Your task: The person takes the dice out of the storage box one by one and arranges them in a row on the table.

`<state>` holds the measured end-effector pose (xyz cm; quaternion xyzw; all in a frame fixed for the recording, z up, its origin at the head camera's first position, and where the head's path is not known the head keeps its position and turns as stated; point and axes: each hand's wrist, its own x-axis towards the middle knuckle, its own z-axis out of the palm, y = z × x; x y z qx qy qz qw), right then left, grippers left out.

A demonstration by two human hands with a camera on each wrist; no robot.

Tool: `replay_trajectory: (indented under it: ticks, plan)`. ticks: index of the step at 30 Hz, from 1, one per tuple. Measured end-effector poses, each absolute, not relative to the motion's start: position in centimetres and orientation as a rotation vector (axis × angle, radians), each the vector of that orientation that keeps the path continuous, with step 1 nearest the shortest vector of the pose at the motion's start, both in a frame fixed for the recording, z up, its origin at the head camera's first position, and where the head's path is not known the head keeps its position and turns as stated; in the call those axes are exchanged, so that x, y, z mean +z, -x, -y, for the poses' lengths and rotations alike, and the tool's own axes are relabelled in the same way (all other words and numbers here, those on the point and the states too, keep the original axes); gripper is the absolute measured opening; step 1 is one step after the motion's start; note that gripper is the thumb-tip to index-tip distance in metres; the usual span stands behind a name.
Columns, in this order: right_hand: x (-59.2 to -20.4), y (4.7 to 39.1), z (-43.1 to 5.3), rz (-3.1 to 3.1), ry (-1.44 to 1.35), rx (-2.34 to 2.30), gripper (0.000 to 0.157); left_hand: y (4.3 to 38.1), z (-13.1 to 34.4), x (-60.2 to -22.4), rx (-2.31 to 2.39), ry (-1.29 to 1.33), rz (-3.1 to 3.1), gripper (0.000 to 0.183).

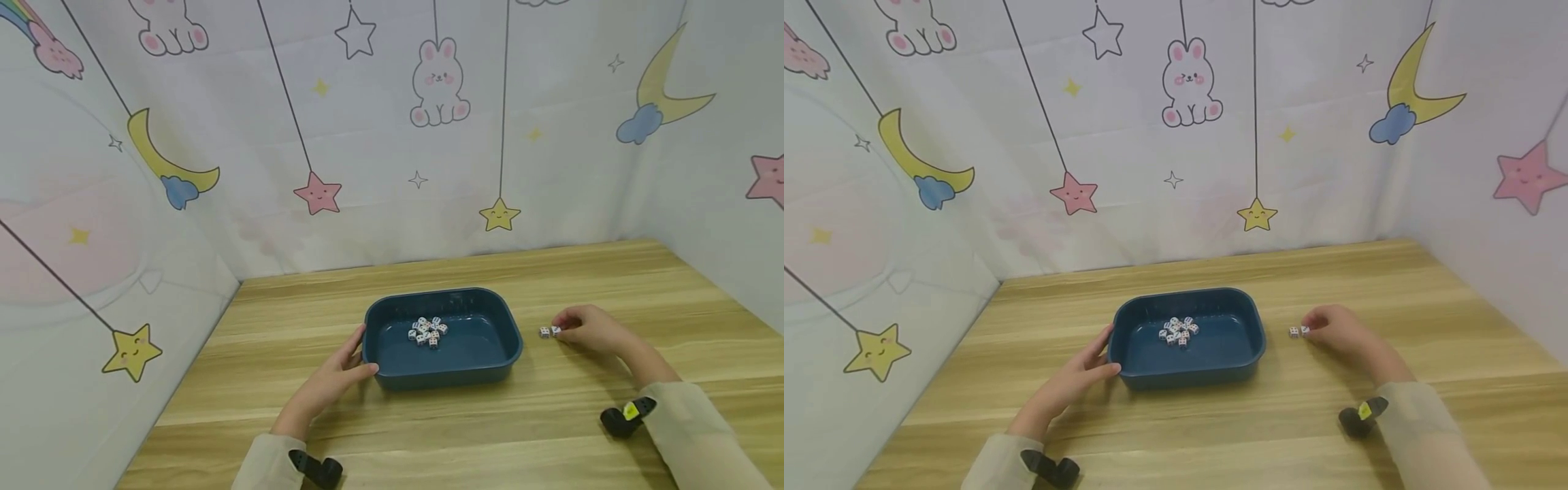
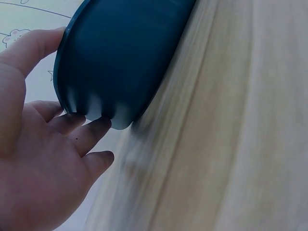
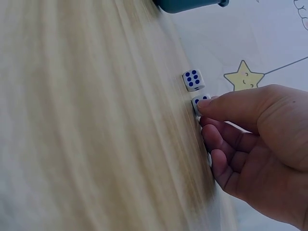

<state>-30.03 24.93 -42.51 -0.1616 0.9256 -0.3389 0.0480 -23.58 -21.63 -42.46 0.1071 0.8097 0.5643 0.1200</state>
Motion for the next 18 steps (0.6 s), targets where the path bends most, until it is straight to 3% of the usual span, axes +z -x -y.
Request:
replay_trajectory:
  ticks: [18]
  plan:
    - [-41.94,29.84,-24.84,-2.83,0.471,-1.032,0.026,23.56,21.56,-42.47,1.656,-0.324,-2.353,0.08]
